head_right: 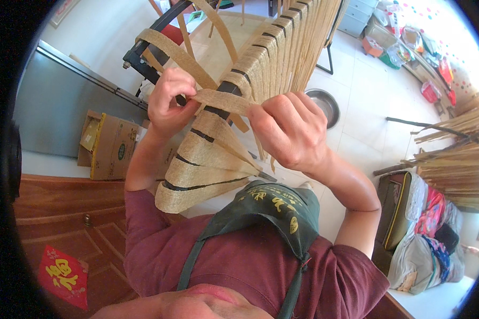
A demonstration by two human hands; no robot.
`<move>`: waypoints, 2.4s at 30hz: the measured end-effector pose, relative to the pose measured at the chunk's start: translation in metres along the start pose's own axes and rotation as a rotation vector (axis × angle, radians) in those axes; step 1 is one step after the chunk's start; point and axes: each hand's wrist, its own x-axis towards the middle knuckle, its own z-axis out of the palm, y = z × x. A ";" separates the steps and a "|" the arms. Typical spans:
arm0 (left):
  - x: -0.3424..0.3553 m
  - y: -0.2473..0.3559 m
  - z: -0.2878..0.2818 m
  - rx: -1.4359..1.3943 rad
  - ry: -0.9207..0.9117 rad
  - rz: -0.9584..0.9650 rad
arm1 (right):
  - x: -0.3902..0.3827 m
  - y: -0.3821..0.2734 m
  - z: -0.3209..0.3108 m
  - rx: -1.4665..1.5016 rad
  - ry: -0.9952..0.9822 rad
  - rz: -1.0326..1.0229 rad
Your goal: The person weaves thin bamboo strips together by hand, attaching them to a circular frame to create a mat-like structure.
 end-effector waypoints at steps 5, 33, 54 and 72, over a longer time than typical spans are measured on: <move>-0.016 -0.003 0.016 -0.003 0.059 0.001 | -0.018 -0.015 0.003 0.197 -0.049 0.276; 0.010 -0.002 0.017 -0.710 -0.006 -0.548 | 0.006 -0.001 0.013 0.192 -0.109 0.413; 0.010 -0.024 -0.008 -0.983 -0.481 -1.138 | -0.018 0.018 -0.003 1.174 -0.490 1.211; 0.008 -0.057 0.018 -0.772 -0.393 -0.866 | -0.028 0.017 0.014 0.362 -0.206 0.663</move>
